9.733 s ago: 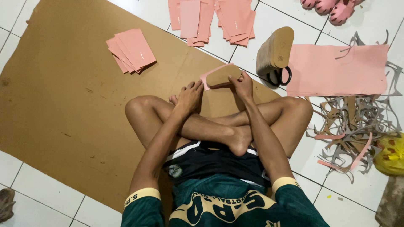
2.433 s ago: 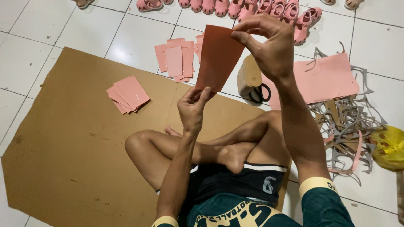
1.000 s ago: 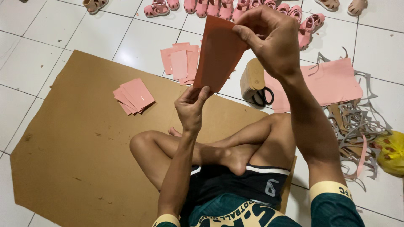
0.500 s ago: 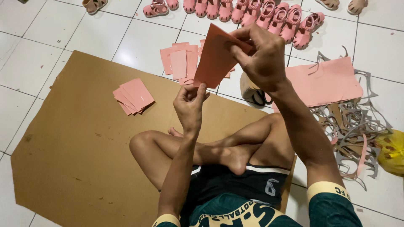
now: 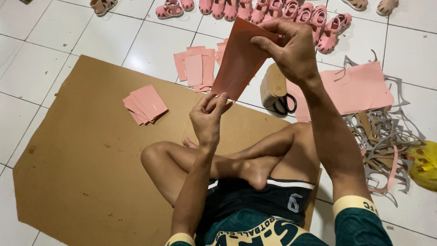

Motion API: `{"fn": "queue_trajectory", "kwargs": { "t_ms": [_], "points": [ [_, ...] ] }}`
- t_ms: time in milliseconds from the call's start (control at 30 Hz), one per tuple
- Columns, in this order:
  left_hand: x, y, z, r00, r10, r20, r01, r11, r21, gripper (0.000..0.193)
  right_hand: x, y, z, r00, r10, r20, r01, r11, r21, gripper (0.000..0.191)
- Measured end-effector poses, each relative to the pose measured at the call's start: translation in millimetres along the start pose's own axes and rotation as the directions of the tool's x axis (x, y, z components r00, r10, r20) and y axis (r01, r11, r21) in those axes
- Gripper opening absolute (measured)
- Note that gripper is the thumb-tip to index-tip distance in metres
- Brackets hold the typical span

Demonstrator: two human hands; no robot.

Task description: The person sits on the floor and repeatedly picks up a pink rectangular sheet and a grey insole. They place the insole on the sheet, rub the surfaces together with both hands, and then set the combined piece aside. The person continues this process for multiple units.

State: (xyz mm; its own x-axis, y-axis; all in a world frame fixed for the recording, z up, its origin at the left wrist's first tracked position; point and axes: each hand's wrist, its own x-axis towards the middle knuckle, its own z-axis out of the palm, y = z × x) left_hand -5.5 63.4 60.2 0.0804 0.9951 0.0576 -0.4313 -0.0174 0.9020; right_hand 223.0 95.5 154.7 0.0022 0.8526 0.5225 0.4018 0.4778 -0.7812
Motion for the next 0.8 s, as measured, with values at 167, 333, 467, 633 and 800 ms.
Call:
{"fn": "queue_trajectory", "kwargs": {
  "t_ms": [167,333,467,633,800],
  "points": [
    [-1.9,-5.4,3.7,0.997,0.056,-0.046,-0.052,0.996,0.078,0.038,3.5,0.4,-2.6,0.999,-0.034,0.014,0.033,0.999,0.030,0.023],
    [1.1,-3.1,8.6,0.995,0.052,-0.089,-0.053,0.999,-0.009,0.033,1.7,-6.2,-0.8,0.996,-0.088,-0.006,0.087,0.995,-0.054,0.020],
    [4.9,0.6,12.1,0.991,0.042,-0.128,-0.048,0.998,-0.045,0.031,0.7,-13.7,2.9,0.986,-0.167,0.012,0.167,0.985,0.037,0.017],
    [8.4,-1.6,12.7,0.988,0.066,-0.139,-0.081,0.990,-0.111,0.026,4.4,-19.9,3.0,0.986,-0.168,0.011,0.168,0.985,-0.041,0.017],
    [11.0,-5.1,9.8,0.990,0.077,-0.115,-0.098,0.977,-0.187,0.023,8.2,-19.4,3.6,0.981,-0.195,0.014,0.196,0.981,-0.014,0.020]
  ]
}}
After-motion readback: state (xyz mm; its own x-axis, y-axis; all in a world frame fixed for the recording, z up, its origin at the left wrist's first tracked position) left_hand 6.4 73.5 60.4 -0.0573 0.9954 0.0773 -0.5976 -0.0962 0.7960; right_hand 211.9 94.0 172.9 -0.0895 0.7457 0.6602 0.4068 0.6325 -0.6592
